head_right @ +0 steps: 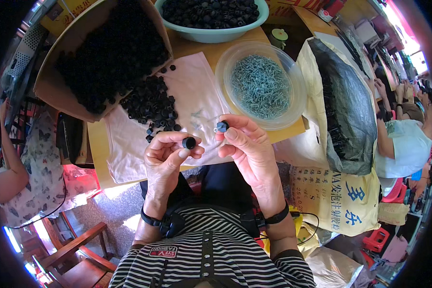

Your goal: Assembling small black plastic caps by inserting blue pins into them.

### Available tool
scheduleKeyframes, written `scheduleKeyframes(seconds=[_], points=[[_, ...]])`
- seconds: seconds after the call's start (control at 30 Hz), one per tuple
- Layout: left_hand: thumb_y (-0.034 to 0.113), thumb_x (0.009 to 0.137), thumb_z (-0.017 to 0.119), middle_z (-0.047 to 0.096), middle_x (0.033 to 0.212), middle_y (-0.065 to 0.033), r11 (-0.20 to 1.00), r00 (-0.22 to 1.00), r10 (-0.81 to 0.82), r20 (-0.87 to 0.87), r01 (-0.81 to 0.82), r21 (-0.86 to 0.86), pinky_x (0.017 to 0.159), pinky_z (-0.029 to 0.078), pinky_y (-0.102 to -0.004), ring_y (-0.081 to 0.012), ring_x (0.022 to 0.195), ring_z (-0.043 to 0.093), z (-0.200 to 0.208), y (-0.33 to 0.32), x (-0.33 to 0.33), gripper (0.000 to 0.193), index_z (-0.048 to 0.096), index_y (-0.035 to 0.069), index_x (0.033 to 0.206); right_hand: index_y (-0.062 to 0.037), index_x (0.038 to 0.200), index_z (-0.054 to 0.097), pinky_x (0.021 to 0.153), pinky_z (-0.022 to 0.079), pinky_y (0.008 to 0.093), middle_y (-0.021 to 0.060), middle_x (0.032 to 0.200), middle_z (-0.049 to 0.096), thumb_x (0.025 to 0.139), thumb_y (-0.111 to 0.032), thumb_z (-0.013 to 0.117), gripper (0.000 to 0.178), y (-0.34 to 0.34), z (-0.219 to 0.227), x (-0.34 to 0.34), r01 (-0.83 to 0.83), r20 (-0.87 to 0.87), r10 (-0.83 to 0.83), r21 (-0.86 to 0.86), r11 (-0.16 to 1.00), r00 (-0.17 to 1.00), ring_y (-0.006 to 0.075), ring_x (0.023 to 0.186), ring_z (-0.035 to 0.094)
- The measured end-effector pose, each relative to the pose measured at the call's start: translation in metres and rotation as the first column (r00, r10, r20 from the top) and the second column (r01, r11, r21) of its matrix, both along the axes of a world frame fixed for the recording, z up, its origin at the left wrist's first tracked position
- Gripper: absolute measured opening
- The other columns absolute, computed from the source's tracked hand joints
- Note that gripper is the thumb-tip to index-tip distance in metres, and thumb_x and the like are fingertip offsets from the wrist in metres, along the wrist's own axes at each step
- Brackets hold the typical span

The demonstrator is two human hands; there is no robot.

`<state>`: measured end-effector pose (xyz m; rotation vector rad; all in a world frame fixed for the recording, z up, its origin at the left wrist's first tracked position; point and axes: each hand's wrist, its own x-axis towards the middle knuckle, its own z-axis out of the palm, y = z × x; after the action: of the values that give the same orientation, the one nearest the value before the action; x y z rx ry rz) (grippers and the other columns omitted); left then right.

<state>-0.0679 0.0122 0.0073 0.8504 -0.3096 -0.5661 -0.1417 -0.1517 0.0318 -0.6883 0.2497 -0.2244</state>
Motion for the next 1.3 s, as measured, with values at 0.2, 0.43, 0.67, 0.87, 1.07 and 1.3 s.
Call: scheduleKeyframes(seconds=[0.2, 0.43, 0.67, 0.87, 1.07, 1.3], points=[[0.001, 0.084, 0.065, 0.066, 0.1, -0.0199, 1.0, 1.0, -0.002, -0.007, 0.002, 0.013, 0.078, 0.057, -0.0359, -0.0255, 0.086, 0.068, 0.002, 0.0, 0.0, 0.025, 0.056, -0.001, 0.108, 0.0013, 0.11, 0.061, 0.069, 0.058, 0.0273, 0.0102, 0.096, 0.065, 0.087, -0.002, 0.063, 0.024, 0.008, 0.011, -0.003, 0.053, -0.008, -0.059, -0.325, 0.944, 0.998, 0.0155, 0.084, 0.065], [0.0, 0.085, 0.063, 0.066, 0.097, -0.0165, 1.0, 0.998, 0.009, -0.059, -0.01, -0.015, 0.077, 0.057, -0.034, -0.0241, 0.085, 0.068, 0.001, 0.0, 0.0, 0.025, 0.057, -0.003, 0.109, -0.0001, 0.101, 0.066, 0.072, 0.053, 0.0274, 0.0108, 0.095, 0.066, 0.08, 0.006, 0.065, 0.022, 0.019, 0.02, -0.002, 0.187, 0.139, -0.143, -0.89, 0.415, 0.98, 0.0177, 0.085, 0.064], [-0.003, 0.087, 0.06, 0.065, 0.1, -0.0182, 0.998, 1.0, 0.0, -0.026, -0.001, -0.06, 0.081, 0.057, -0.0354, -0.0252, 0.089, 0.067, -0.005, 0.004, 0.003, 0.023, 0.057, -0.005, 0.109, -0.0018, 0.099, 0.068, 0.074, 0.051, 0.0287, 0.0095, 0.093, 0.067, 0.074, 0.008, 0.067, 0.027, 0.023, 0.029, 0.001, 0.234, 0.219, -0.125, -0.964, 0.124, 0.968, 0.0207, 0.084, 0.064], [-0.006, 0.085, 0.061, 0.064, 0.101, -0.0165, 0.998, 1.0, -0.001, -0.013, 0.0, -0.06, 0.083, 0.056, -0.035, -0.0241, 0.09, 0.067, -0.005, 0.002, 0.002, 0.025, 0.057, -0.006, 0.109, -0.0019, 0.098, 0.068, 0.071, 0.052, 0.0291, 0.0094, 0.091, 0.067, 0.071, 0.009, 0.069, 0.029, 0.021, 0.027, 0.004, 0.274, 0.268, -0.096, -0.96, 0.053, 0.959, 0.0217, 0.082, 0.064], [-0.01, 0.084, 0.06, 0.064, 0.1, -0.0149, 1.0, 0.999, 0.008, 0.041, -0.007, -0.022, 0.085, 0.056, -0.0339, -0.022, 0.091, 0.066, -0.004, 0.0, 0.002, 0.023, 0.059, -0.006, 0.107, -0.0022, 0.098, 0.068, 0.071, 0.052, 0.0295, 0.0086, 0.091, 0.067, 0.07, 0.008, 0.07, 0.03, 0.022, 0.025, 0.004, 0.267, 0.262, -0.097, -0.962, 0.048, 0.96, 0.0219, 0.081, 0.064], [-0.008, 0.082, 0.063, 0.064, 0.103, -0.015, 1.0, 0.999, 0.017, 0.043, -0.018, 0.019, 0.083, 0.057, -0.0341, -0.0218, 0.09, 0.066, -0.003, -0.001, 0.002, 0.026, 0.06, -0.005, 0.108, -0.0026, 0.099, 0.068, 0.072, 0.052, 0.0294, 0.0091, 0.093, 0.067, 0.073, 0.006, 0.069, 0.027, 0.019, 0.023, 0.002, 0.215, 0.205, -0.086, -0.968, 0.131, 0.975, 0.0217, 0.083, 0.065]])
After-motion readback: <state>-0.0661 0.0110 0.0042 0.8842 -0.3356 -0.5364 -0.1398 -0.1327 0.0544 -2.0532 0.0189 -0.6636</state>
